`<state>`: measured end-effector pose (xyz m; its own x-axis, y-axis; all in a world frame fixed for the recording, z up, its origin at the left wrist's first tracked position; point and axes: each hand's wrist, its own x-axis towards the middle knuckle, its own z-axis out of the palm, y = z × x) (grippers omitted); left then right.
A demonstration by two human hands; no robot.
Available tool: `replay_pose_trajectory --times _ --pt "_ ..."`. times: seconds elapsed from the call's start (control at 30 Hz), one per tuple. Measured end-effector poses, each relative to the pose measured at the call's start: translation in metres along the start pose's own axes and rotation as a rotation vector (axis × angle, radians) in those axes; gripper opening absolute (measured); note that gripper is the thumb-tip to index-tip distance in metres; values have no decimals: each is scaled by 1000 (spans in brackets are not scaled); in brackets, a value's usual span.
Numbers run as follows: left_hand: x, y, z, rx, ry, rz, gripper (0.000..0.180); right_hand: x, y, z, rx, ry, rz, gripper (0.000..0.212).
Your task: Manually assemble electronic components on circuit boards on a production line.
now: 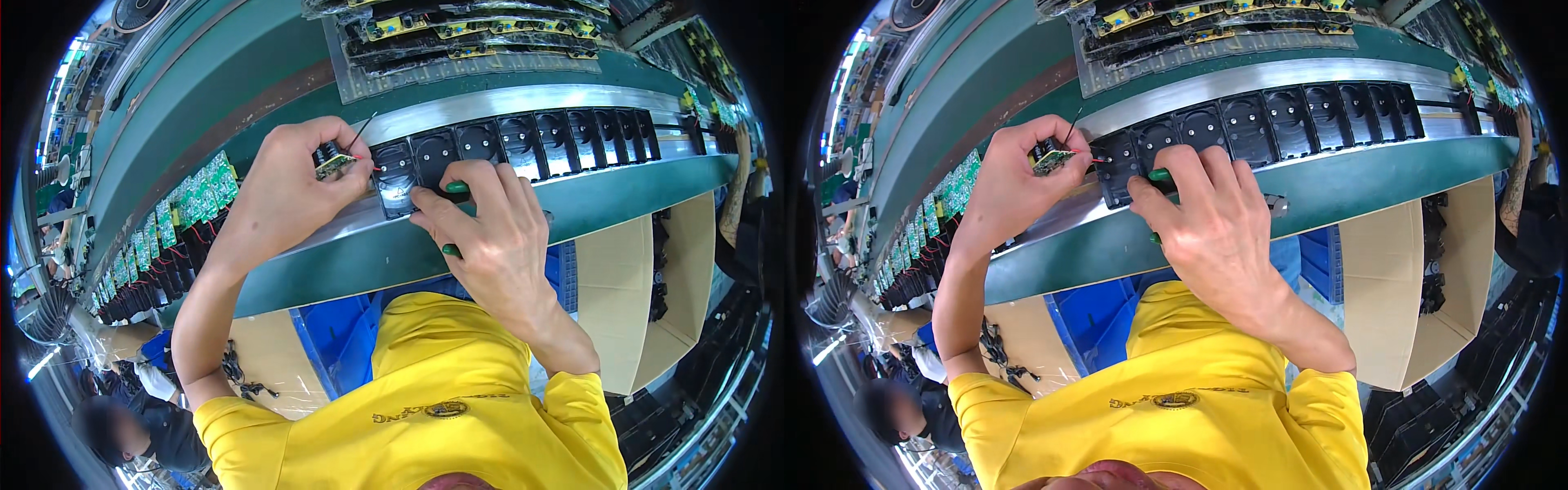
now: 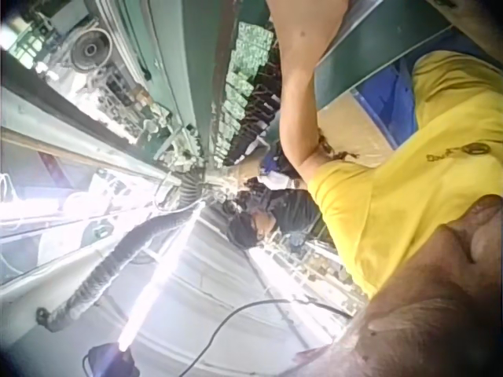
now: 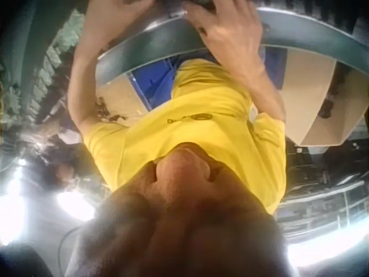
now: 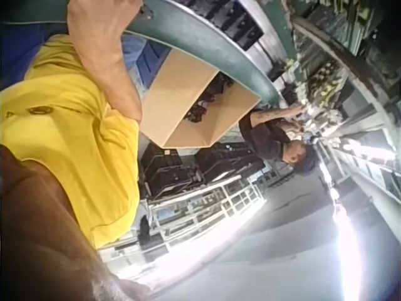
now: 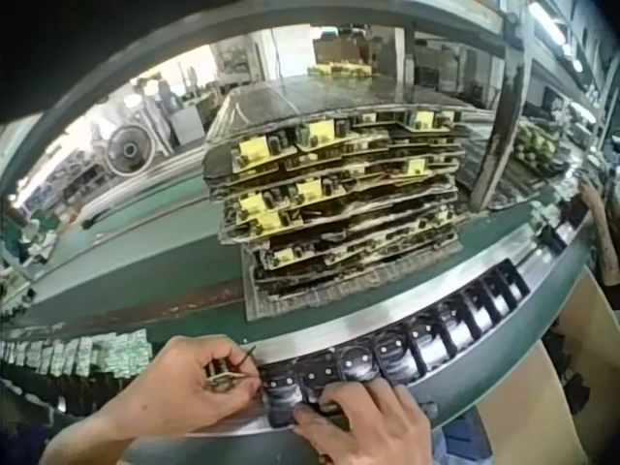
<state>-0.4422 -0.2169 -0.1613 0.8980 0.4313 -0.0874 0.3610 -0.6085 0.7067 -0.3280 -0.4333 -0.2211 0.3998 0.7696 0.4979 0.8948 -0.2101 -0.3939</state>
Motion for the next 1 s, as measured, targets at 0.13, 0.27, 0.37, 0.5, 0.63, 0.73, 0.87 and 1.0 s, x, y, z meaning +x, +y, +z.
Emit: replay_pose_trajectory --times 0.13,0.27,0.37,0.5,0.63,0.73,0.87,1.0 --pt "2 -2 1 8 2 7 8 0 0 0 4 -2 2 24" --pt "3 0 2 15 0 7 9 -1 1 2 0 -2 3 24" --pt "5 6 2 56 -15 -10 9 -1 2 3 -19 5 1 22" --pt "5 4 5 68 -30 23 7 -2 1 0 -18 -9 -24 35" --pt "6 -5 3 93 -65 142 5 20 -7 -26 383 -35 132 41" --pt "1 -12 -1 109 -91 261 6 32 -8 -39 958 -23 260 39" --pt "3 -15 -3 282 -106 399 9 69 11 -14 1412 167 234 46" --pt "6 -24 0 341 -49 518 12 86 -6 26 1560 289 321 45"
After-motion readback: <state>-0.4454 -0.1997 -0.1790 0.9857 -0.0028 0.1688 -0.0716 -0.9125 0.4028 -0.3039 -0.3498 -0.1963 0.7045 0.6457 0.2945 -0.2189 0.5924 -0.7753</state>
